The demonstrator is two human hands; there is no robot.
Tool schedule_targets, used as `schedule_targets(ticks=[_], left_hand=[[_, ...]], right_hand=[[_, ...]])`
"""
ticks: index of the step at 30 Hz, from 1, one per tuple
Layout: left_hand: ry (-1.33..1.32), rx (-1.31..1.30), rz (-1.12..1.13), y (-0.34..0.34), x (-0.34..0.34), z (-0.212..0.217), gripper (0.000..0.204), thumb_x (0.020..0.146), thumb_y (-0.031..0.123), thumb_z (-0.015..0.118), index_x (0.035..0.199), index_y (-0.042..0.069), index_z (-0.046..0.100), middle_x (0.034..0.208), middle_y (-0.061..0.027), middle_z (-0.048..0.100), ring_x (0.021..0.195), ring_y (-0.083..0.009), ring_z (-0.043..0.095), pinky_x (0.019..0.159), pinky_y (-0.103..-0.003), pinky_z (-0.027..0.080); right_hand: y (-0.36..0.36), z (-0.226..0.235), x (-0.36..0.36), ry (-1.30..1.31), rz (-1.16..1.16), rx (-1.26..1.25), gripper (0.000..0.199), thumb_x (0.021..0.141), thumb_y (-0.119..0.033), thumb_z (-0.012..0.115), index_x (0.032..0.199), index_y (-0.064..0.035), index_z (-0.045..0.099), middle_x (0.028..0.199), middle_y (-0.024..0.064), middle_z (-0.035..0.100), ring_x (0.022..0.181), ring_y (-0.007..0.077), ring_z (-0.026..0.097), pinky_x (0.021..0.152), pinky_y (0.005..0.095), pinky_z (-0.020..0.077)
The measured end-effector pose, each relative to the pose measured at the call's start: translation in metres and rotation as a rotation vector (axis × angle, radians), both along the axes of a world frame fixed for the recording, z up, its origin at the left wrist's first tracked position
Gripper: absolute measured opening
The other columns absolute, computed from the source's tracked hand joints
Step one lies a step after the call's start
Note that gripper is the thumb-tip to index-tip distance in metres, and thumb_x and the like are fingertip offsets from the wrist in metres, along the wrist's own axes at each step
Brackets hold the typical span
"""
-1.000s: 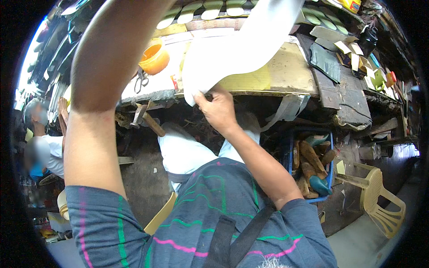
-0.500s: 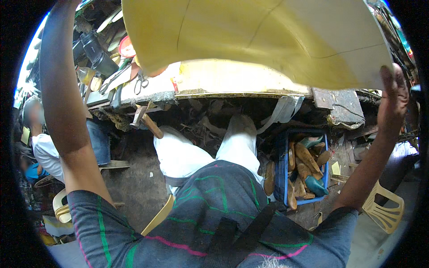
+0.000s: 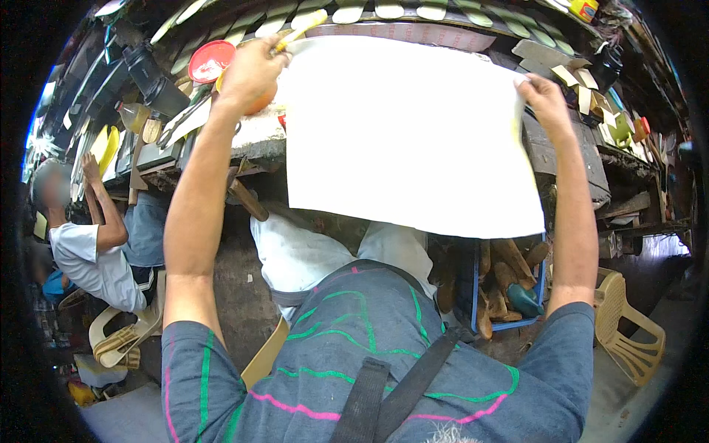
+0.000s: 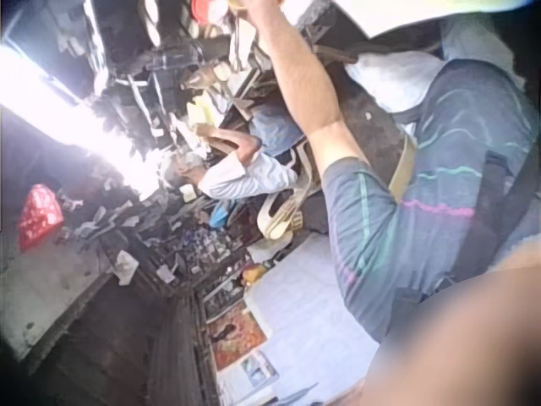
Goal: The person places a white rectangular shoe part on the workbench, then uses a yellow brush to apply yellow glue from a small container onto the surface. They repeatedly dip the brush and spread the glue across the part, flipping it over to coat the other side as well.
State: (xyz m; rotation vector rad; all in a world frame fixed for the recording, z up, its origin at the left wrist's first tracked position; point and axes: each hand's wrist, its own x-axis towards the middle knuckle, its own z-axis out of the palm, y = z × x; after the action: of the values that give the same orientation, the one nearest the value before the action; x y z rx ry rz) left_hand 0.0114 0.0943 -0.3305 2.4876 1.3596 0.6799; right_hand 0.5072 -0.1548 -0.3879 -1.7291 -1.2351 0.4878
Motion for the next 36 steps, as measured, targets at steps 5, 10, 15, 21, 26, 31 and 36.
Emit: schedule_targets(ticks=[5,10,15,21,26,31,36], left_hand=[[0.260,0.065,0.108,0.015,0.024,-0.053,0.048,0.097,0.033,0.069,0.142,0.013,0.070,0.121,-0.0234,0.077,0.114,-0.0414,0.074,0.100,-0.053,0.057],[0.459,0.063,0.117,0.014,0.039,-0.057,0.041,0.098,0.028,0.066,0.136,0.012,0.071,0.112,-0.0224,0.079,0.109,-0.0405,0.076,0.096,-0.055,0.058],[0.516,0.087,0.128,0.018,0.048,-0.062,0.036,0.098,0.021,0.063,0.131,0.010,0.071,0.106,-0.0211,0.080,0.105,-0.0409,0.077,0.091,-0.057,0.060],[0.558,0.123,0.041,0.023,0.051,-0.061,0.032,0.096,0.009,0.055,0.120,0.001,0.073,0.104,-0.0235,0.080,0.100,-0.0419,0.079,0.085,-0.056,0.062],[0.611,0.119,0.079,0.031,0.054,-0.063,0.030,0.097,0.013,0.058,0.121,0.006,0.075,0.105,-0.0228,0.079,0.101,-0.0419,0.078,0.086,-0.057,0.061],[0.638,0.130,0.061,0.032,0.060,-0.061,0.030,0.098,0.016,0.059,0.121,0.006,0.074,0.109,-0.0231,0.079,0.103,-0.0421,0.077,0.088,-0.059,0.060],[0.438,0.212,0.026,0.002,0.026,-0.016,0.038,0.097,0.024,0.067,0.132,0.009,0.067,0.111,-0.0232,0.078,0.105,-0.0431,0.075,0.094,-0.056,0.059]], right_hand=[[0.034,-0.042,-0.007,-0.337,-0.124,-0.192,0.043,0.098,-0.035,0.075,0.124,-0.0012,0.078,0.112,0.0184,0.082,0.102,0.0300,0.078,0.095,0.0391,0.0564],[0.040,-0.035,-0.021,-0.558,-0.174,-0.266,0.043,0.098,-0.038,0.074,0.124,-0.0040,0.079,0.111,0.0205,0.080,0.102,0.0344,0.077,0.094,0.0425,0.0564],[0.047,-0.030,-0.033,-0.684,-0.240,-0.342,0.043,0.099,-0.042,0.071,0.126,-0.0099,0.080,0.123,0.0162,0.078,0.115,0.0374,0.073,0.100,0.0467,0.0550],[0.051,-0.025,-0.031,-0.684,-0.251,-0.375,0.040,0.098,-0.042,0.071,0.121,-0.0118,0.081,0.120,0.0158,0.079,0.114,0.0367,0.073,0.098,0.0472,0.0554],[0.062,-0.029,-0.029,-0.717,-0.267,-0.373,0.036,0.098,-0.039,0.071,0.119,-0.0121,0.081,0.112,0.0185,0.080,0.107,0.0397,0.075,0.093,0.0499,0.0573],[0.081,-0.023,-0.027,-0.797,-0.248,-0.440,0.032,0.097,-0.036,0.070,0.116,-0.0133,0.082,0.111,0.0202,0.080,0.106,0.0415,0.075,0.093,0.0518,0.0577],[0.087,-0.021,-0.024,-0.744,-0.264,-0.484,0.034,0.098,-0.034,0.071,0.124,-0.0142,0.079,0.115,0.0214,0.079,0.111,0.0413,0.075,0.095,0.0547,0.0576]])
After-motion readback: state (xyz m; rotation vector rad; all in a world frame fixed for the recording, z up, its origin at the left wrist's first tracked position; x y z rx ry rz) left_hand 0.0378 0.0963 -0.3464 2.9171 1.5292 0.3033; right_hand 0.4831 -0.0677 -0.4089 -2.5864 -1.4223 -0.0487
